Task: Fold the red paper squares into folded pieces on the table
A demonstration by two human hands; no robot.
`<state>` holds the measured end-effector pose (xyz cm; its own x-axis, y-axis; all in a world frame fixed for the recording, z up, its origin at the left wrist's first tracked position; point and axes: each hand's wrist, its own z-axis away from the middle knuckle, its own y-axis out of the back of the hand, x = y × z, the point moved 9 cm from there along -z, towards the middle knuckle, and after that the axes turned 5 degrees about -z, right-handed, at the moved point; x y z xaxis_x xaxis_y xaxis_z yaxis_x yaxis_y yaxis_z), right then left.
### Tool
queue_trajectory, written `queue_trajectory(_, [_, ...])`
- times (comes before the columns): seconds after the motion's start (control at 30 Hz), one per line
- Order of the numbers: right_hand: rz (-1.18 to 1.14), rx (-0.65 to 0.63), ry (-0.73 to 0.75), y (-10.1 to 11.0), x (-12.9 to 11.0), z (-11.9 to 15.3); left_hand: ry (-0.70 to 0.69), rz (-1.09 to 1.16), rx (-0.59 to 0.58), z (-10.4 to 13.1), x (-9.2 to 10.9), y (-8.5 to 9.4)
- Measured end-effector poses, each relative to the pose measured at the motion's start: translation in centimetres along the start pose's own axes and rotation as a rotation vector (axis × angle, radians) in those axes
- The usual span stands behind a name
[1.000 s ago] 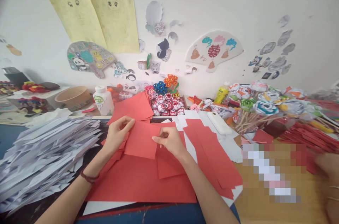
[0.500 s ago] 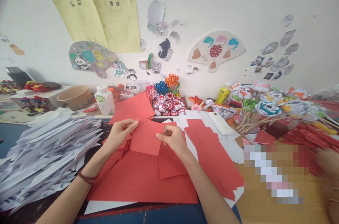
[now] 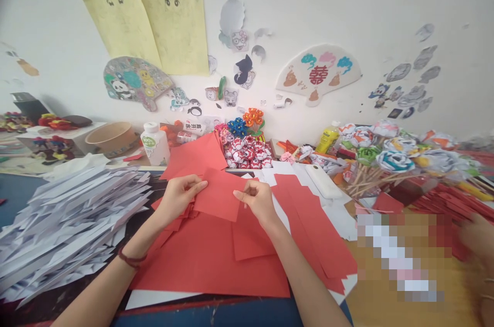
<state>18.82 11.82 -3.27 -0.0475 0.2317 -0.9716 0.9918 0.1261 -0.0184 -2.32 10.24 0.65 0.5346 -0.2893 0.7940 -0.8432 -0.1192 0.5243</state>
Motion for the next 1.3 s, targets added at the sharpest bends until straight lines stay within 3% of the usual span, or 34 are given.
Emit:
queue_trajectory(0.17, [-0.003, 0.057, 0.000, 0.5, 0.0, 0.0, -0.041, -0.007, -0.120, 0.0, 0.2, -1.0])
queue_trajectory(0.33, [-0.028, 0.086, 0.002, 0.7, 0.2, 0.0, -0.075, -0.101, 0.021, 0.2, 0.9, 0.0])
queue_trajectory(0.5, [-0.057, 0.143, -0.007, 1.1, -0.1, 0.1, -0.045, -0.081, -0.058, 0.3, 0.5, -1.0])
queue_trajectory(0.63, [-0.079, 0.156, -0.004, 1.1, -0.4, 0.2, 0.008, -0.061, 0.048, 0.2, -0.2, -0.3])
queue_trajectory(0.77, [-0.088, 0.171, -0.015, 1.2, 0.0, 0.2, 0.001, -0.053, 0.061, 0.3, -0.4, -0.5])
queue_trajectory(0.9, [-0.156, 0.079, -0.067, 0.3, 0.6, 0.2, -0.048, -0.168, 0.146, 0.4, 0.2, 0.1])
queue_trajectory(1.03, [-0.198, -0.019, -0.105, -0.7, 0.4, 0.4, -0.089, -0.235, 0.133, 0.2, 0.7, 0.0])
queue_trajectory(1.13, [-0.158, -0.204, -0.187, -2.5, 0.4, 1.1, -0.093, -0.175, 0.125, -0.1, 0.5, 0.1])
queue_trajectory(1.2, [-0.134, -0.307, -0.242, -3.5, 0.3, 1.6, -0.099, -0.156, 0.092, -0.2, 0.4, 0.0])
queue_trajectory(1.3, [-0.171, -0.320, -0.203, -3.5, -0.8, 1.6, -0.098, -0.155, -0.017, -0.3, 0.4, -0.5])
